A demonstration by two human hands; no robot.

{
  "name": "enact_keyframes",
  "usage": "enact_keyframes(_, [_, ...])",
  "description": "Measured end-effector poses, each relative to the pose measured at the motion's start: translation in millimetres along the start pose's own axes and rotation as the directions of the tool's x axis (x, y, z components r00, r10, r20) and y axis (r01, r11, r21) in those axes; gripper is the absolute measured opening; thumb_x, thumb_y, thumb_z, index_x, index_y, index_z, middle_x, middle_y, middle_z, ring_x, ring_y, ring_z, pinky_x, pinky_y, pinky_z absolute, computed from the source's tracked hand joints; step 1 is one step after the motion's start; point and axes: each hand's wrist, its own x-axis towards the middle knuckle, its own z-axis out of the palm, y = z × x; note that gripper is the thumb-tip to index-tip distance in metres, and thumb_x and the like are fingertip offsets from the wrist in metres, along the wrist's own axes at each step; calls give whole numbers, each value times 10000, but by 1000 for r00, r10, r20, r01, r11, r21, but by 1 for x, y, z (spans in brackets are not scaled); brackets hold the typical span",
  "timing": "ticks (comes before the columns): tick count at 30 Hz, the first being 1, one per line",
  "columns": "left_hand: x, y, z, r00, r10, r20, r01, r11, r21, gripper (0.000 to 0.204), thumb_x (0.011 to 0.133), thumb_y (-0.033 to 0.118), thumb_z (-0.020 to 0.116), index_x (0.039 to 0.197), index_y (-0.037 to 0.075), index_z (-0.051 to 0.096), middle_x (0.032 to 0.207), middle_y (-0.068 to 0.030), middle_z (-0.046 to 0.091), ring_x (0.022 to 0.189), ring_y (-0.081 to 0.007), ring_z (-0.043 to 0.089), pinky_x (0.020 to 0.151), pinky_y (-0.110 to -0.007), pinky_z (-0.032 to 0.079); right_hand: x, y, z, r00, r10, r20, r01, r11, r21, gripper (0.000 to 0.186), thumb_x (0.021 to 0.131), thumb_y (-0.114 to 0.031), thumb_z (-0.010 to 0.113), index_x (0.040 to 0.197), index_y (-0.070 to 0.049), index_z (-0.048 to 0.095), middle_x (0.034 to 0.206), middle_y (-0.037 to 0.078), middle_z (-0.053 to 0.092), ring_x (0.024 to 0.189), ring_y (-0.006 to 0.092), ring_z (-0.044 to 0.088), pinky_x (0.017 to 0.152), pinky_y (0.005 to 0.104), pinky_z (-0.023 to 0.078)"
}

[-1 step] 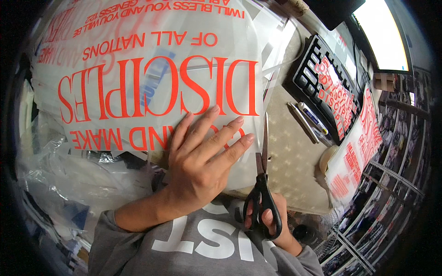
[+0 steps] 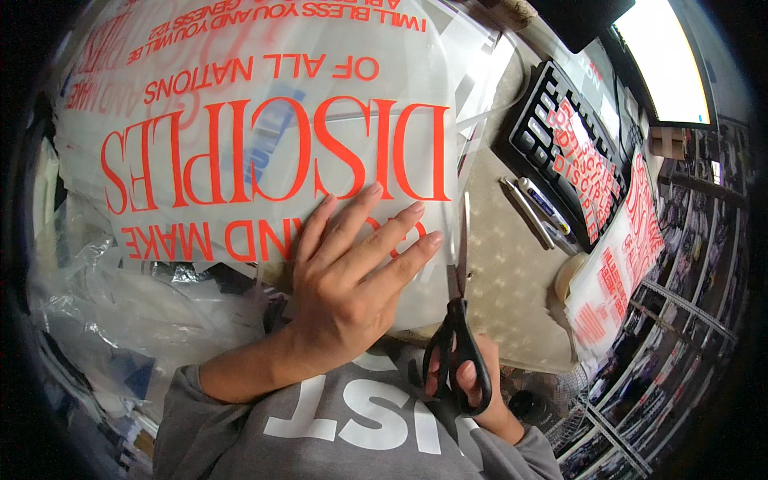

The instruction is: The person uses scissors to cut a white plastic bag printed with red text into narrow strips. They repeatedly trim the bag, then fold and roll the resulting strips into a compact bundle on the desk.

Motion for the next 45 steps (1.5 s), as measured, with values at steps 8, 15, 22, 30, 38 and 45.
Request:
enact_keyframes(8, [3, 0, 2, 999, -31, -10, 31, 999, 9, 342, 843, 73, 635, 1143, 184, 754, 1299, -55, 660, 1280, -362, 531, 1082, -516, 339, -14, -8, -14, 995, 11, -98, -9, 1000, 20, 801, 781, -776, 647, 847, 21, 594, 625, 53, 601, 542, 148, 615, 476, 248, 441])
enact_keyframes(15, [2, -2, 6, 999, -17, -33, 18, 1000, 18, 307, 854, 92, 651, 1123, 192, 761, 1300, -47, 660, 1284, -354, 527, 1080, -511, 336, -9, -8, -13, 999, 32, -34, -33, 999, -28, 776, 812, -765, 621, 829, 10, 589, 644, 47, 598, 562, 143, 621, 493, 258, 442])
enact_keyframes(22, [3, 0, 3, 999, -22, -31, 22, 1000, -2, 318, 849, 86, 650, 1128, 191, 761, 1298, -52, 662, 1280, -357, 530, 1084, -510, 334, -2, -9, -13, 1000, 17, 16, -16, 999, -49, 724, 848, -716, 626, 837, 7, 583, 664, 44, 589, 572, 142, 615, 528, 259, 454])
enact_keyframes(30, [0, -5, 2, 998, 18, -53, -19, 999, -33, 360, 830, 74, 642, 1151, 194, 753, 1313, -68, 653, 1282, -370, 525, 1087, -521, 334, 28, -19, 6, 998, -59, -30, 57, 997, -51, 561, 919, -545, 664, 874, 8, 578, 665, 22, 569, 579, 111, 564, 522, 264, 439])
enact_keyframes(38, [-3, -4, -2, 1000, 9, -27, -11, 998, -66, 447, 777, 62, 648, 1185, 222, 739, 1341, -67, 635, 1282, -385, 516, 1080, -548, 340, 43, -28, 17, 993, -41, -107, 41, 999, 3, 467, 938, -453, 687, 885, 1, 589, 701, 4, 572, 620, 92, 562, 540, 243, 434])
enact_keyframes(45, [-6, -6, 2, 1000, 9, -28, -10, 998, -59, 457, 748, 73, 668, 1171, 227, 745, 1340, -50, 637, 1275, -374, 516, 1081, -540, 338, 42, -30, 22, 993, -22, -116, 22, 1000, -3, 421, 960, -388, 680, 863, 11, 589, 671, 12, 580, 584, 83, 552, 506, 238, 412])
